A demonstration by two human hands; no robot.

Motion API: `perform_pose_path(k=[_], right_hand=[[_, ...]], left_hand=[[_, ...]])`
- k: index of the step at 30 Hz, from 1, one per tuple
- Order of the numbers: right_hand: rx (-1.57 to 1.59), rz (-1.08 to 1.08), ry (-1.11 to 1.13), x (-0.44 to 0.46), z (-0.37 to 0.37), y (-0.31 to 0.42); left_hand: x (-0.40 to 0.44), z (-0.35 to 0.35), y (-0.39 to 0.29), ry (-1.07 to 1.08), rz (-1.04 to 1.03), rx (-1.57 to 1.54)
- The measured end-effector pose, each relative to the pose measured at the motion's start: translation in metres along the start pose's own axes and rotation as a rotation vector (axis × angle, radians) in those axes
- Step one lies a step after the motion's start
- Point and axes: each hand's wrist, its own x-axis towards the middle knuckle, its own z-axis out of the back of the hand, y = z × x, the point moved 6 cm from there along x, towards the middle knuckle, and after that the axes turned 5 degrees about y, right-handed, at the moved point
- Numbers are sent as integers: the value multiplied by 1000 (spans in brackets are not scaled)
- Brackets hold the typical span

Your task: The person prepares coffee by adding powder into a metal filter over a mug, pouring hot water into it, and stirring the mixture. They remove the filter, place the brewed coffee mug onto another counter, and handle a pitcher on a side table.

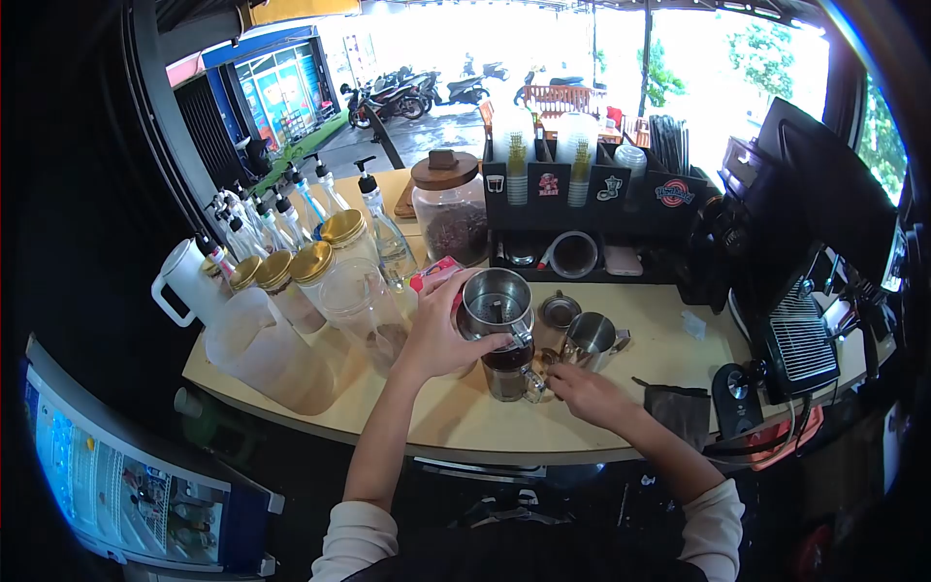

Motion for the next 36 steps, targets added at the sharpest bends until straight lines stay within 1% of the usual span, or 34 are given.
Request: perform_pose_path(k=[2, 4, 6, 9, 13, 15, 16, 18, 19, 21, 22, 24, 25, 27, 28, 30, 32, 34, 35, 36], right_hand=[[-40, 4, 34, -3, -8, 1], [-80, 9, 67, -5, -15, 3], [-55, -20, 189, -9, -26, 1], [-67, -36, 248, -13, -32, -1], [-33, -55, 230, -14, -16, 5], [136, -51, -32, -13, 21, 10], [134, -50, -34, -13, 25, 6], [92, -157, -512, -27, 61, -15], [91, -157, -511, -26, 66, -23], [112, -463, -562, -35, 72, -57], [110, -463, -562, -40, 67, -65], [464, -652, -419, -51, 35, -93], [463, -650, -420, -53, 29, -96], [643, -697, -479, -60, 16, -104], [645, -695, -478, -63, 7, -109], [981, -677, -571, -69, -11, -118], [998, -642, -603, -69, -12, -118], [1012, -610, -639, -65, -2, -113], [966, -606, -657, -62, 7, -112], [920, -604, -675, -58, 20, -109]], left_hand=[[-1, -1, 0, -2, 24, -1], [-1, -1, -1, 22, 29, -79], [-2, -2, 1, -1, 16, -70], [-4, -1, -3, -26, -3, -58], [-4, -3, -6, -14, -20, -49], [-5, -3, -10, -14, -11, -41], [-5, -2, -10, -12, 3, -35], [-7, -3, -8, -17, 14, -35], [-8, -3, -7, -20, 26, -35], [-10, -4, -7, -24, 39, -54], [-11, -4, -7, -27, 52, -72], [-12, -4, -8, -35, 52, -52], [-13, -4, -9, -43, 54, -31], [-13, -4, -10, -43, 59, -47], [-14, -5, -10, -40, 64, -65], [-13, -6, -9, -42, 56, -77], [-13, -6, -9, -42, 47, -88], [-12, -7, -8, -15, 98, -56], [-12, -7, -9, -13, 96, -56], [-10, -5, -13, -29, 48, -53]])
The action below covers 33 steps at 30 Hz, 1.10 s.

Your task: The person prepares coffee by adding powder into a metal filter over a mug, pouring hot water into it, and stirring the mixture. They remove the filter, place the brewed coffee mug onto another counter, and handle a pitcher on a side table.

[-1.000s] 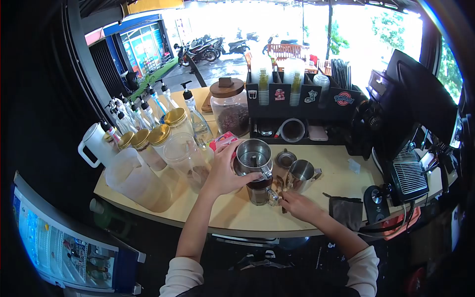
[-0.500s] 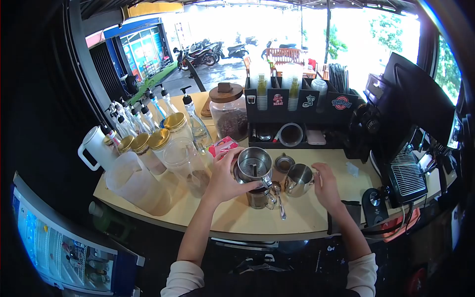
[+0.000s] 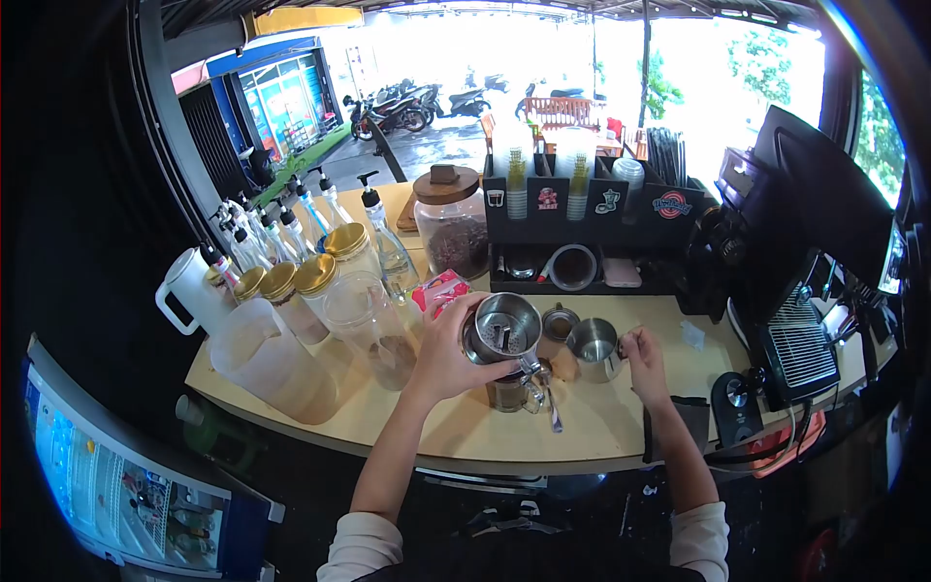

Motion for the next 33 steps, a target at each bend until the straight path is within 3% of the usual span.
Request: perform_pose_path(k=[5, 7, 11, 14, 21, 33], right_hand=[[-50, 69, 21, 25, -1, 74], [-132, 243, 93, 35, -7, 108], [-24, 290, 153, 54, -21, 149], [-199, 256, 211, 61, -33, 173], [-541, 446, 276, 68, -56, 208], [-520, 448, 398, 78, -78, 213]], left_hand=[[5, 4, -14, -23, -84, 88], [8, 4, -17, -3, -92, 99], [11, 4, -18, -22, -141, 148], [12, 4, -18, -7, -125, 147], [13, 1, -15, 15, -109, 164], [13, 2, -17, 64, -69, 58]])
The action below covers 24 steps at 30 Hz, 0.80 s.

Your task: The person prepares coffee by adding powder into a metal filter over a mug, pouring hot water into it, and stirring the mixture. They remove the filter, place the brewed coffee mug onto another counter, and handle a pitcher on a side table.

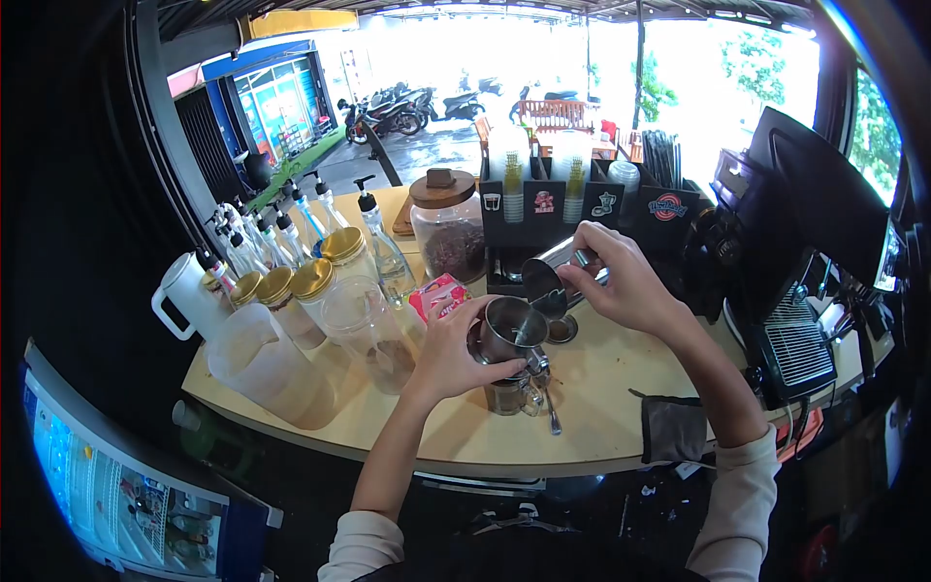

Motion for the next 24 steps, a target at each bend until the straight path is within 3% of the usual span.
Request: perform_pose_path(k=[6, 24], right_hand=[[-149, 71, 50, 5, -3, 8], [-111, 117, 43, 12, -11, 19]], left_hand=[[-1, -2, 3, 11, 27, -47], [-9, -4, 9, -13, 94, -4]])
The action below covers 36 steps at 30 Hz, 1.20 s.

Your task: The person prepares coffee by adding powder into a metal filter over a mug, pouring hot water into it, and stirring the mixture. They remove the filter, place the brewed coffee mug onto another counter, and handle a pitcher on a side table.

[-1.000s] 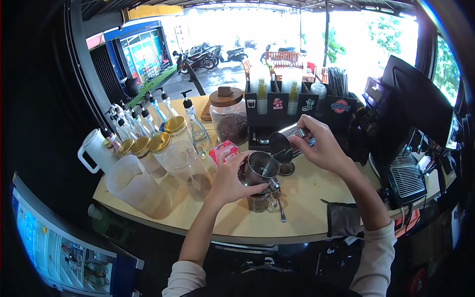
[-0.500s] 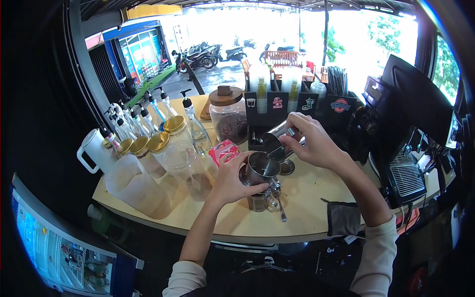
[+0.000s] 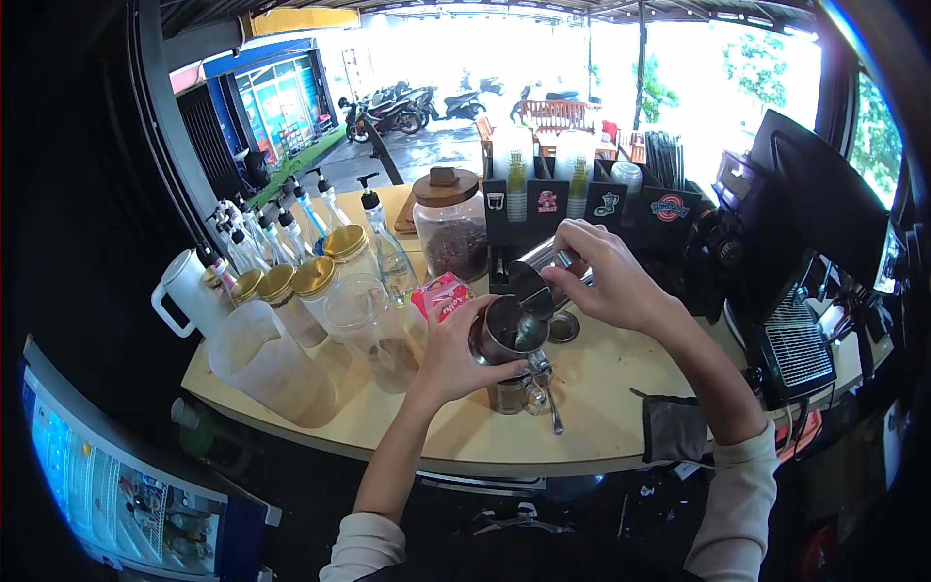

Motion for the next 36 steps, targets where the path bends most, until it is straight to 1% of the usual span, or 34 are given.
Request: perform_pose_path(k=[1, 3, 8, 10, 13, 14, 16, 20, 23, 29, 34, 36], right_hand=[[0, 1, 0, 0, 1, 0], [-62, -18, 59, -1, 1, 2], [-74, -32, 58, -4, 5, 6], [-84, -40, 57, -4, 6, 7], [-79, -30, 55, -3, 5, 9], [-66, 8, 28, -3, 4, 11], [-55, 45, 0, -1, 4, 15], [-52, 53, 11, 4, 1, 19], [-55, 78, 2, 6, -2, 23], [-26, 79, 12, 8, -4, 31], [2, 93, 18, 4, -3, 36], [28, 68, 49, 2, -2, 38]], left_hand=[[-1, -1, 2, 24, 51, 15], [-2, 0, 2, 8, 55, 28], [-4, -2, 8, -28, 39, 53], [-5, -2, 9, -53, 65, 40], [-7, -6, 7, -74, 92, 23], [-7, -9, 8, -74, 91, 22], [-8, -10, 5, -179, -9, -43], [-9, -11, -1, -173, -8, -24], [-10, -15, -1, -165, 17, -79], [-12, -16, 1, -225, -8, -39], [-12, -5, -1, -266, -35, 80], [-10, -1, -2, -270, -57, 97]])
